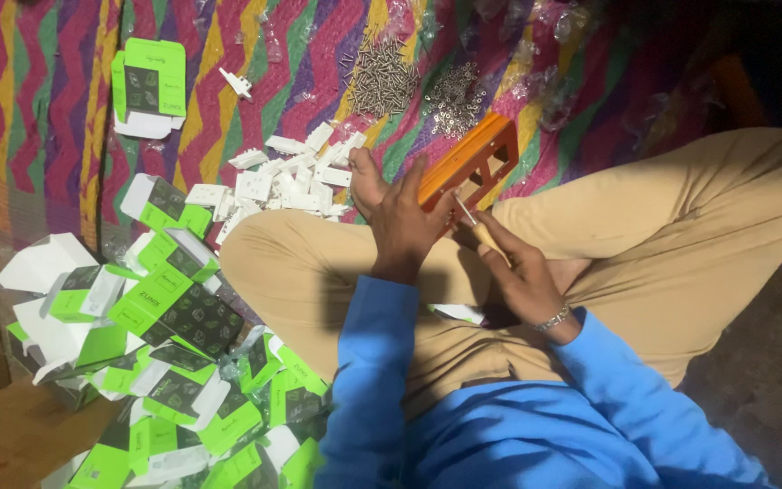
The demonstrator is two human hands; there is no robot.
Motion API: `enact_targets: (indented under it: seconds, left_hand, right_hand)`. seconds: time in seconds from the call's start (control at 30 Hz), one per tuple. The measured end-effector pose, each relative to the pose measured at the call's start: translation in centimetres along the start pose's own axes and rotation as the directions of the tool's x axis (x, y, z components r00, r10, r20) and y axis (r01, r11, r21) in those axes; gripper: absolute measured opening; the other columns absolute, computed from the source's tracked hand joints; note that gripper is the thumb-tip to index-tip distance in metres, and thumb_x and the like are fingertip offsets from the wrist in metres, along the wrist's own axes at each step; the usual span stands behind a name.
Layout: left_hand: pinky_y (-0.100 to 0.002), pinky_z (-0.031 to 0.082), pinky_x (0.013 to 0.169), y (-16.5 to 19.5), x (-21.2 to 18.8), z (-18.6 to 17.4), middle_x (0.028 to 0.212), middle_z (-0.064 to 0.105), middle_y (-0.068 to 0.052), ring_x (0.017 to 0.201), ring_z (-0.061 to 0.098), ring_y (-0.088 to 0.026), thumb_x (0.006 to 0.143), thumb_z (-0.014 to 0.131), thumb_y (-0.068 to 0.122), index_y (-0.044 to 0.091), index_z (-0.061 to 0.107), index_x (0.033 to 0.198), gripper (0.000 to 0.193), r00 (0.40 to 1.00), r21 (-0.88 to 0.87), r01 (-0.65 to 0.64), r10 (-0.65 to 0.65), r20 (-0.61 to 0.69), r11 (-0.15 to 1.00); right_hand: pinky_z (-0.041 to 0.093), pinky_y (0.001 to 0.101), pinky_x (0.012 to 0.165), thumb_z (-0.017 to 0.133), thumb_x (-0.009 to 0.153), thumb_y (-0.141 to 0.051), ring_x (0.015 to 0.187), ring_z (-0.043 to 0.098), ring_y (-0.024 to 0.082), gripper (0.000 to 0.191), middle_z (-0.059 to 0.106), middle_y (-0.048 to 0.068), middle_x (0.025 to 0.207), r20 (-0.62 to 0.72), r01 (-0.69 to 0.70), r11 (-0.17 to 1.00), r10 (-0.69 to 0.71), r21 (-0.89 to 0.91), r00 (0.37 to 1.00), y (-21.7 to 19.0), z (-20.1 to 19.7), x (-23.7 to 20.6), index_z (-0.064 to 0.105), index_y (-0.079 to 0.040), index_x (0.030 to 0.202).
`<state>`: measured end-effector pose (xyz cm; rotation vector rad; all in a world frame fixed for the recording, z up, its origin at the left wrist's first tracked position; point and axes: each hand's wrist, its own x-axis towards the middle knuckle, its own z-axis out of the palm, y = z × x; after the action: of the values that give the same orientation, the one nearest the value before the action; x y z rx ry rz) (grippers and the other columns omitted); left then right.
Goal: The person sits on the floor and uses a screwdriver to fasten screws into a small wooden switchboard frame. They then insert a white plastic switch module into the frame and secure it by hand.
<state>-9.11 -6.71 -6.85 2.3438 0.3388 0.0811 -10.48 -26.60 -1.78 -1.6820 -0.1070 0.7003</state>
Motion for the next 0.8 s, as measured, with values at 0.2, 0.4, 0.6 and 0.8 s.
enact_targets:
  seconds: [0.2, 0.4, 0.6, 0.8]
  left_hand:
    - [-0.047, 0.054, 0.094, 0.0, -0.1, 0.0, 0.108, 0.073, -0.016, 0.104, 0.070, -0.035, 0.086, 0.079, 0.041, 0.020, 0.064, 0.139, 0.058, 0.995, 0.076, 0.075, -0.080, 0.067, 0.994]
    - [-0.046, 0.055, 0.090, -0.3, -0.5, 0.5, 0.099, 0.073, -0.013, 0.098, 0.072, -0.033, 0.083, 0.082, 0.043, 0.022, 0.069, 0.135, 0.058, 0.997, 0.077, 0.064, -0.067, 0.034, 0.995]
    - [-0.044, 0.057, 0.084, 0.0, -0.6, 0.5, 0.091, 0.072, -0.011, 0.088, 0.073, -0.031, 0.085, 0.081, 0.044, 0.021, 0.071, 0.133, 0.054, 0.998, 0.075, 0.059, -0.059, -0.002, 0.995]
    - [-0.048, 0.055, 0.087, -0.2, -0.5, 0.4, 0.100, 0.074, -0.018, 0.096, 0.072, -0.036, 0.084, 0.080, 0.046, 0.012, 0.066, 0.135, 0.063, 0.999, 0.079, 0.046, -0.047, 0.012, 0.996]
  right_hand:
    - [0.034, 0.0300, 0.117, 0.052, 0.104, -0.012, 0.145, 0.045, 0.021, 0.051, 0.053, 0.017, 0.154, 0.012, -0.001, 1.000, 0.001, 0.014, 1.000, 0.3, 0.5, 0.3, 0.044, 0.002, 0.152]
    - [0.032, 0.0301, 0.118, 0.052, 0.105, -0.012, 0.146, 0.044, 0.022, 0.050, 0.053, 0.018, 0.154, 0.026, -0.006, 1.000, 0.005, 0.025, 1.000, 1.2, 0.4, 0.5, 0.044, 0.003, 0.152]
    - [0.034, 0.0292, 0.117, 0.052, 0.105, -0.013, 0.143, 0.047, 0.020, 0.051, 0.055, 0.017, 0.153, 0.020, -0.065, 0.996, 0.064, 0.064, 0.998, 1.7, 0.4, 0.5, 0.045, 0.003, 0.153]
    - [0.035, 0.0225, 0.067, 0.053, 0.107, -0.013, 0.081, 0.044, 0.008, 0.051, 0.052, 0.001, 0.099, 0.018, -0.183, 0.968, 0.183, 0.173, 0.983, 1.0, 0.7, -0.1, 0.049, -0.006, 0.157]
